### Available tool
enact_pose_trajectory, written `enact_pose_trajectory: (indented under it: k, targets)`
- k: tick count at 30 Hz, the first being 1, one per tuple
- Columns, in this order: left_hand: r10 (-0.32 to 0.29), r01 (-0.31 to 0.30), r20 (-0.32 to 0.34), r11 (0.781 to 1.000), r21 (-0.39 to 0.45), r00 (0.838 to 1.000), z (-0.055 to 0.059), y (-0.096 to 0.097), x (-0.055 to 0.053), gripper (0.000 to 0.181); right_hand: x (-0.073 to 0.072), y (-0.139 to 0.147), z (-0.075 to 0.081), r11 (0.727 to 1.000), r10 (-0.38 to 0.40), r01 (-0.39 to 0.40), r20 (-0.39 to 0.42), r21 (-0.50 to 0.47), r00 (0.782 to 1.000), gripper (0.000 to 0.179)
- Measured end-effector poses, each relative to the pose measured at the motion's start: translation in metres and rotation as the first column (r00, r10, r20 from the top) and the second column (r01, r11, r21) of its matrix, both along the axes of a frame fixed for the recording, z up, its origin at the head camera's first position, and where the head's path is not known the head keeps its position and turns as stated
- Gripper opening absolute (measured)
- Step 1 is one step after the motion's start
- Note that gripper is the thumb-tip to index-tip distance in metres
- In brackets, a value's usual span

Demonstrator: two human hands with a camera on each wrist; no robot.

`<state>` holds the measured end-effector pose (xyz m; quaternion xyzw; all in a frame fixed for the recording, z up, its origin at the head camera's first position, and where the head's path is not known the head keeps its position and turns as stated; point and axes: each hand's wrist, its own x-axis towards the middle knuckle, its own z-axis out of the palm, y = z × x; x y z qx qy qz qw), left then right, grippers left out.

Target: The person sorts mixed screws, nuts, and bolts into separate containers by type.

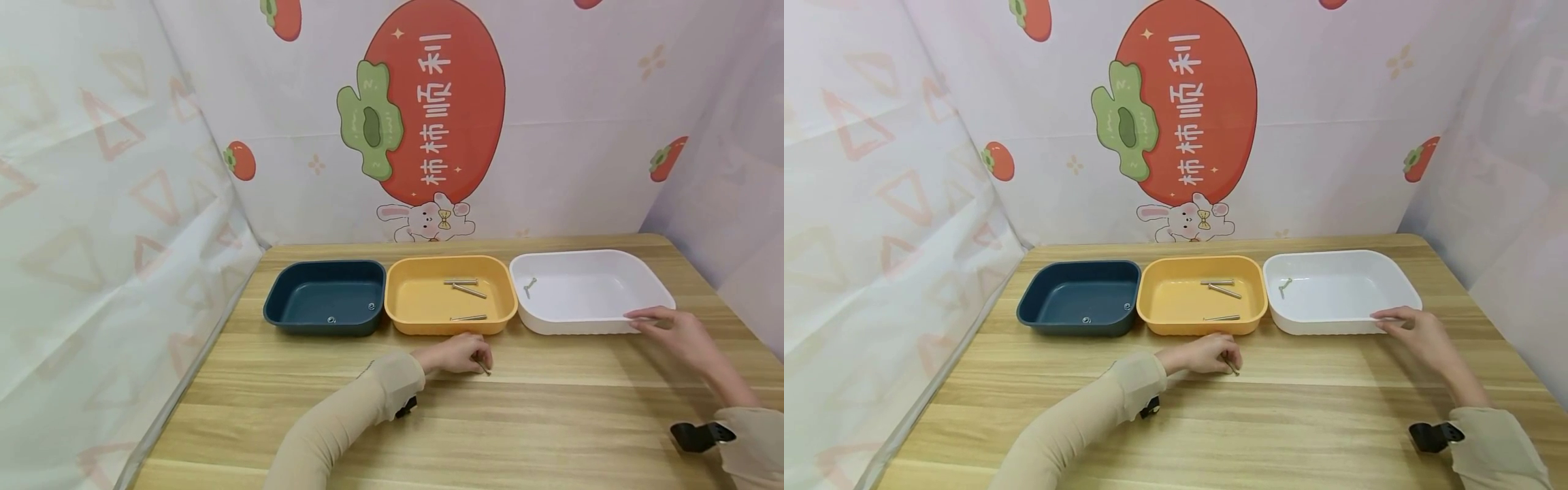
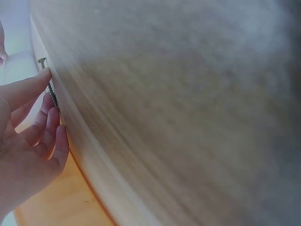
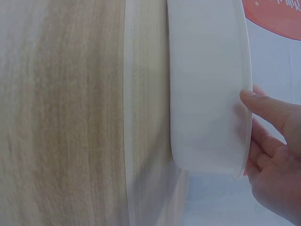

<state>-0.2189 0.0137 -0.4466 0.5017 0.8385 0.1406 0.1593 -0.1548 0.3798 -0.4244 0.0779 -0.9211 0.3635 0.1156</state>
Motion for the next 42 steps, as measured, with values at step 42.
enact_pose_trajectory:
  k: [42]
  targets:
    - [0.000,-0.006,0.060,0.995,0.097,0.998,0.008,0.012,0.003,0.009,0.000,0.000,0.000,1.000,0.003,-0.003,-0.014,0.000,1.000,0.013]
